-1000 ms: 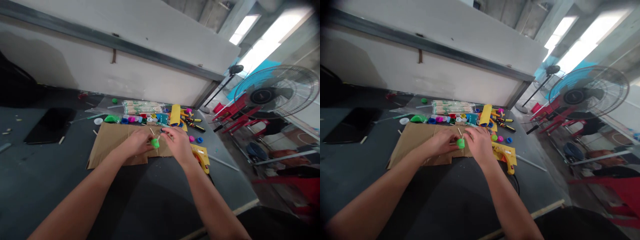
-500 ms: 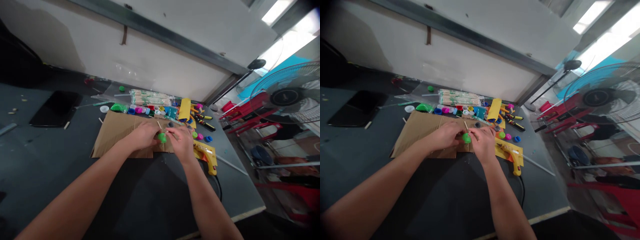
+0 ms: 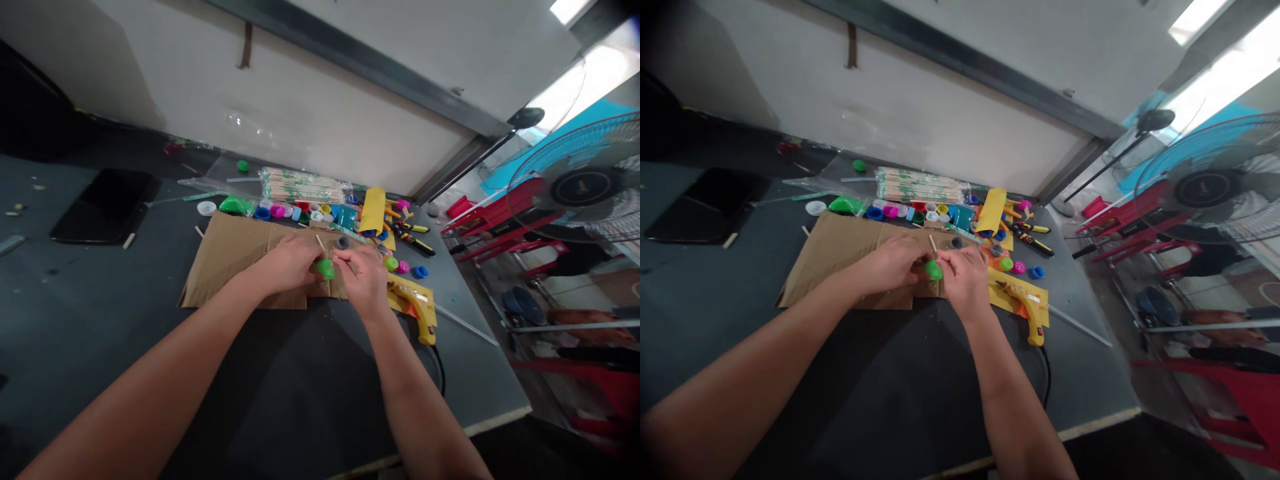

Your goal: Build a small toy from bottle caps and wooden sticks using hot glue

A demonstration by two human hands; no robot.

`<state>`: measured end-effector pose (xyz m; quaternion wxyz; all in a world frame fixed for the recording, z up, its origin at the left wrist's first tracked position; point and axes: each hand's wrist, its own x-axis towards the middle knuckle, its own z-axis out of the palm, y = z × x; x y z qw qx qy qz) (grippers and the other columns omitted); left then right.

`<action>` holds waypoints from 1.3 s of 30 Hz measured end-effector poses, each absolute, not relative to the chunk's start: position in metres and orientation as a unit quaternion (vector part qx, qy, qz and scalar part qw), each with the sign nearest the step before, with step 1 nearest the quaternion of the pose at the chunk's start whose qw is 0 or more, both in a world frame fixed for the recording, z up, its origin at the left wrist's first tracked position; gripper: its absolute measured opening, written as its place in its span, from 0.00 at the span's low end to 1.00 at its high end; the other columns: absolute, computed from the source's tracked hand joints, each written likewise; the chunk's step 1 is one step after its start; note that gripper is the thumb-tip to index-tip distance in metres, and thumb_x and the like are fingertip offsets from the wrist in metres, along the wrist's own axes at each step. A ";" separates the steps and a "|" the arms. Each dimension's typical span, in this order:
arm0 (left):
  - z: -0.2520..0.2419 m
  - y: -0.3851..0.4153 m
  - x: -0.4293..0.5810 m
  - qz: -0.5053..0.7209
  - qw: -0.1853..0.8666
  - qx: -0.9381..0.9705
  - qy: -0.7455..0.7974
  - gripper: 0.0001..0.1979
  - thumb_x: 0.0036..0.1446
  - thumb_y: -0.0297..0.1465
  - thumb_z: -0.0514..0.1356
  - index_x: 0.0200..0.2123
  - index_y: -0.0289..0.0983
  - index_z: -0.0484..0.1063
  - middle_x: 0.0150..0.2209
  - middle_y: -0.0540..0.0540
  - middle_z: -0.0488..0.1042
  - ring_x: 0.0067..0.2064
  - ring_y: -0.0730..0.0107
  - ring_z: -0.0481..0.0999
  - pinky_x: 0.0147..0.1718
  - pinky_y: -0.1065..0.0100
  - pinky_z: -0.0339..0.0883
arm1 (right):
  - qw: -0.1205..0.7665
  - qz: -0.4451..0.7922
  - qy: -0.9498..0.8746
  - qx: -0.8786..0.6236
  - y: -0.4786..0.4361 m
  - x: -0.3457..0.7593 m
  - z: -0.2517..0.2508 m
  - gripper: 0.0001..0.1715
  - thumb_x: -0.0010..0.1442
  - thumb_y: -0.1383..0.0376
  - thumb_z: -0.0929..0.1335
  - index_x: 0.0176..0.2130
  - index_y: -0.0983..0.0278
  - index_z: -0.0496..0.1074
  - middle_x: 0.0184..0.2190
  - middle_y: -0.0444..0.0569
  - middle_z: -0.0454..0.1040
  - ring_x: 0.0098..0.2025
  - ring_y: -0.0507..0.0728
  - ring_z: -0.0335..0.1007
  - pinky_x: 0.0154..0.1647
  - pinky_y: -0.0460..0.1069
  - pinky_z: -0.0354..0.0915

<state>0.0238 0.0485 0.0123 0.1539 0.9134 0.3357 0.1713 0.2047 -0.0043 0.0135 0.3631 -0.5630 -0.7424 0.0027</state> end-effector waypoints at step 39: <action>0.012 0.047 0.023 0.160 0.146 0.915 0.339 0.10 0.53 0.32 0.64 0.39 0.34 0.73 0.37 0.42 0.76 0.43 0.59 0.73 0.45 0.60 0.61 | 0.370 -0.030 -0.756 -0.539 -0.006 0.202 0.006 0.07 0.62 0.65 0.67 0.37 0.61 0.77 0.32 0.47 0.79 0.40 0.59 0.70 0.47 0.55 0.61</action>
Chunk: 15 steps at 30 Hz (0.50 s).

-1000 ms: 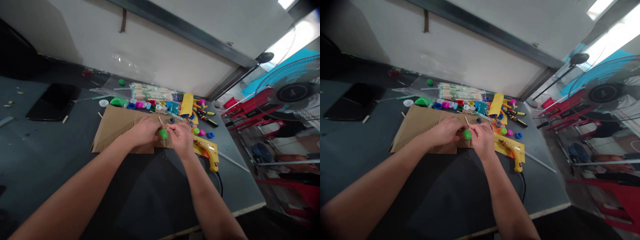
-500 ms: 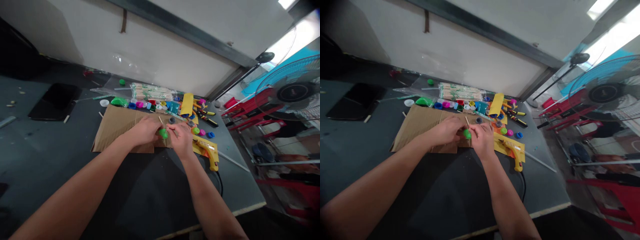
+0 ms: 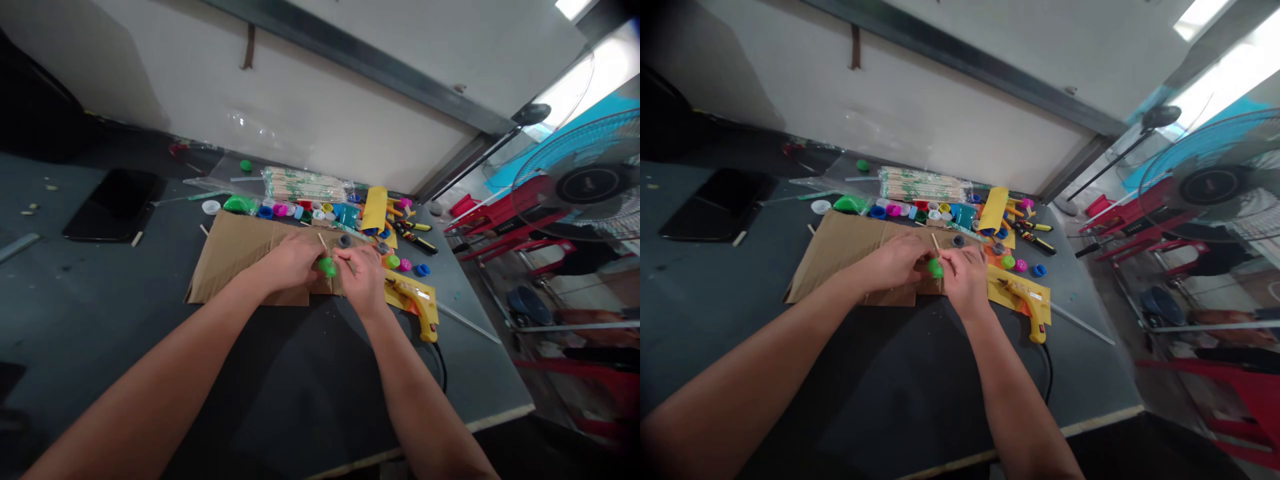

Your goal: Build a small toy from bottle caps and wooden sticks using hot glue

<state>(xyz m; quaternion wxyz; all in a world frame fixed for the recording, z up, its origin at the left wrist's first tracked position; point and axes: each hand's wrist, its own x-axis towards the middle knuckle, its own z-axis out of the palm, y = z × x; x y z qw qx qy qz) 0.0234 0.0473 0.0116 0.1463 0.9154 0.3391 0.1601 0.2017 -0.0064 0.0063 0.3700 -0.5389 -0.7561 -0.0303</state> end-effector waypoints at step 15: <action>0.006 0.050 0.023 0.179 0.145 0.912 0.338 0.10 0.53 0.34 0.63 0.37 0.35 0.73 0.36 0.43 0.76 0.42 0.59 0.74 0.44 0.60 0.61 | 0.356 -0.061 -0.760 -0.540 -0.008 0.204 0.006 0.12 0.62 0.63 0.68 0.47 0.59 0.75 0.33 0.46 0.80 0.39 0.59 0.71 0.49 0.57 0.61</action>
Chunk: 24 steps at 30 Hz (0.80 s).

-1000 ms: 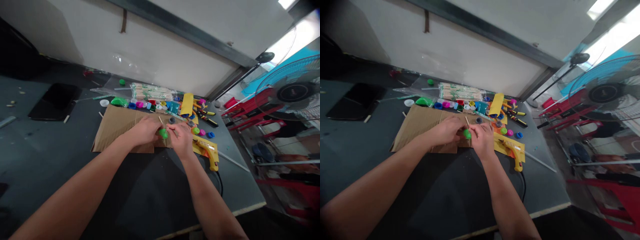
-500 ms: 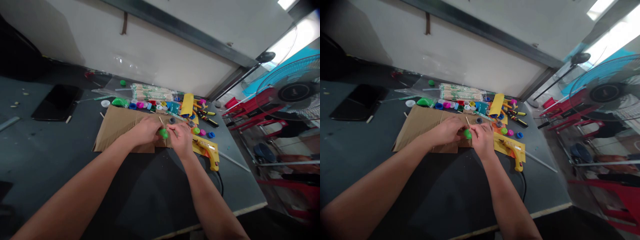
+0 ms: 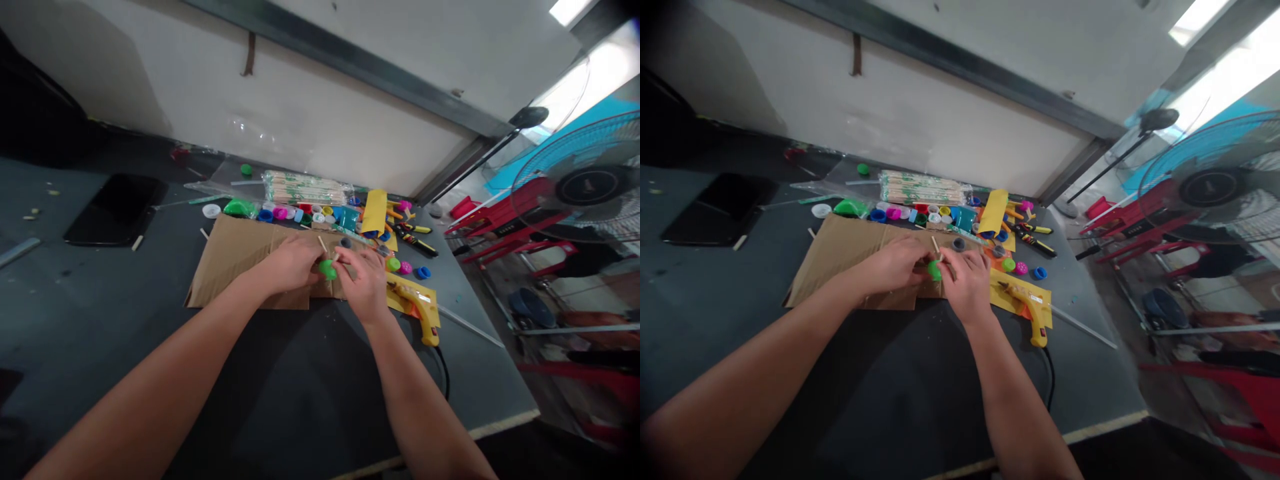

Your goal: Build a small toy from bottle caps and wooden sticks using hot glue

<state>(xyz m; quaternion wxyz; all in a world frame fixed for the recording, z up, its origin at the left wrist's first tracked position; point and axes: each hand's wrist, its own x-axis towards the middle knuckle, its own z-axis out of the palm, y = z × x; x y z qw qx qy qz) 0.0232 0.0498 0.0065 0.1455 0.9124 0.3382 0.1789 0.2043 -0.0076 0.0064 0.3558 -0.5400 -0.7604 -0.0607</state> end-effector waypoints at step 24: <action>0.050 0.065 -0.034 0.052 0.281 0.812 0.508 0.18 0.56 0.47 0.56 0.32 0.39 0.74 0.31 0.46 0.77 0.32 0.63 0.73 0.28 0.67 0.56 | 0.311 0.051 -0.734 -0.602 -0.011 0.205 0.006 0.22 0.52 0.71 0.65 0.48 0.64 0.69 0.33 0.48 0.76 0.42 0.62 0.68 0.47 0.57 0.62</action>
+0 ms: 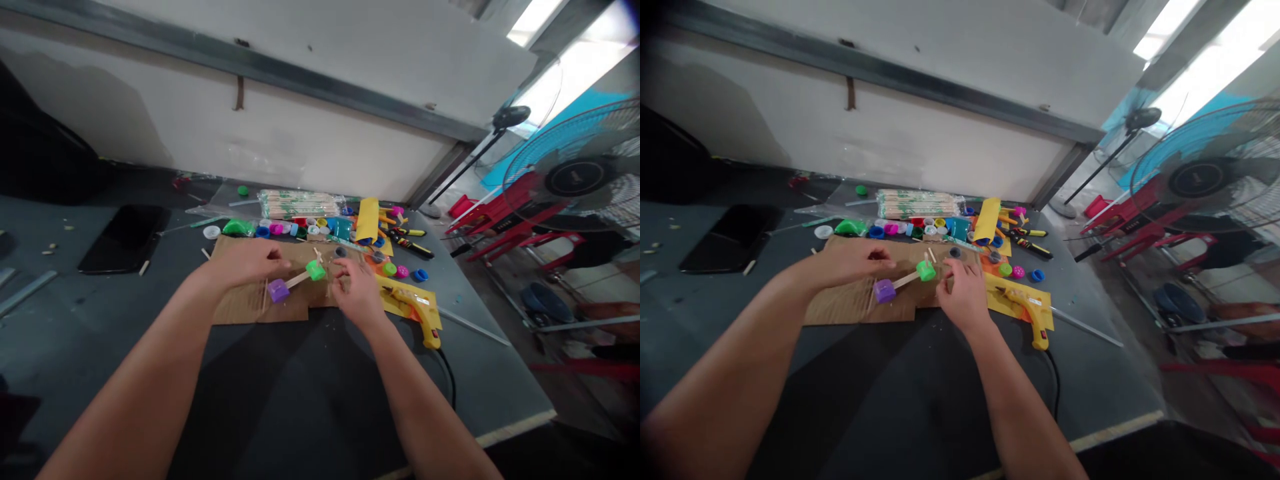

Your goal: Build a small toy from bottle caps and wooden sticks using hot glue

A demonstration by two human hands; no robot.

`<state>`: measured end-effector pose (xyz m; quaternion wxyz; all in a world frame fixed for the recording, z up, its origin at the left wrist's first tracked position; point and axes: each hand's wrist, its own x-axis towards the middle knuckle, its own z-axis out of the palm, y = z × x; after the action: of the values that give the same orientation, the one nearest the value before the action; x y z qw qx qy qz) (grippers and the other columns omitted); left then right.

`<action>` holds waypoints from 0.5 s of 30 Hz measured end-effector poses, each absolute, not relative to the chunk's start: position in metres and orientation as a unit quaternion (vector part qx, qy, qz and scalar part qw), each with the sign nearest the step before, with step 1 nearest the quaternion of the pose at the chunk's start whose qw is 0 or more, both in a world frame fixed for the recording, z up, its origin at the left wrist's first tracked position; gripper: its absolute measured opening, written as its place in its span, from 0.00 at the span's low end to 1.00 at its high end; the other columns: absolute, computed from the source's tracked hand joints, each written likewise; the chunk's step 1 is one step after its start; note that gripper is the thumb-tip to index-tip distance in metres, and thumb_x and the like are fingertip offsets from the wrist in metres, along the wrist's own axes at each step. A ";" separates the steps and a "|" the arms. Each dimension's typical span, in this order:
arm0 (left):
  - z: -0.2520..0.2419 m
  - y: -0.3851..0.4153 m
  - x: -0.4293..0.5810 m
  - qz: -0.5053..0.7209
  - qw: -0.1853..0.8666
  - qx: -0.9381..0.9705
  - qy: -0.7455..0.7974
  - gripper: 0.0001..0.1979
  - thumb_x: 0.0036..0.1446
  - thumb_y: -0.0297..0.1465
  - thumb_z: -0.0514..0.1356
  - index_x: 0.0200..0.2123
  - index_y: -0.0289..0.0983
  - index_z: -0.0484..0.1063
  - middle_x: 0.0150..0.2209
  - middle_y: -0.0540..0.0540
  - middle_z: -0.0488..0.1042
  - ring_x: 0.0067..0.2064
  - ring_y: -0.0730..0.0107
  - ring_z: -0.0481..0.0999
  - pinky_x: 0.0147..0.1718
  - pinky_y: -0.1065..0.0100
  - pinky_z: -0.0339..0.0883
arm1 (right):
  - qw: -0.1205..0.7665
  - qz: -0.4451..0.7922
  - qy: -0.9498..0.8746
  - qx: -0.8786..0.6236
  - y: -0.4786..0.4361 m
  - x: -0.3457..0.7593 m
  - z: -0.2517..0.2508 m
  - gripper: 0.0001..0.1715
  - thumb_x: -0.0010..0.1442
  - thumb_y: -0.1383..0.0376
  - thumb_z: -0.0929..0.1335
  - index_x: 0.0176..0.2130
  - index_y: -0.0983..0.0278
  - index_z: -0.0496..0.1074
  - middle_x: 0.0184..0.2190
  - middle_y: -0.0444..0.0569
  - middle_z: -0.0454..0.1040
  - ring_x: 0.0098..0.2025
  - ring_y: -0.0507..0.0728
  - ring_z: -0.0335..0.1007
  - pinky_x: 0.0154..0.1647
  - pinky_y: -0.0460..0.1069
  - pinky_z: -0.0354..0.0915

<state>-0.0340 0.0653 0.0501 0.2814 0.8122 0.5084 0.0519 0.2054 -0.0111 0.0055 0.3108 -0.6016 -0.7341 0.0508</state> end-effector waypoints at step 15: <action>0.039 0.052 -0.027 -0.042 0.645 0.638 0.419 0.07 0.51 0.35 0.59 0.27 0.38 0.66 0.23 0.49 0.75 0.29 0.67 0.77 0.30 0.67 0.69 | 0.161 0.097 -0.733 -0.654 -0.051 0.137 0.024 0.27 0.50 0.46 0.71 0.38 0.62 0.64 0.29 0.50 0.75 0.31 0.61 0.73 0.26 0.50 0.60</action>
<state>-0.0267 0.0522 0.0389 0.6448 0.6382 0.4186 -0.0419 0.1372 -0.0510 0.0238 0.1606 -0.6541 -0.7328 0.0970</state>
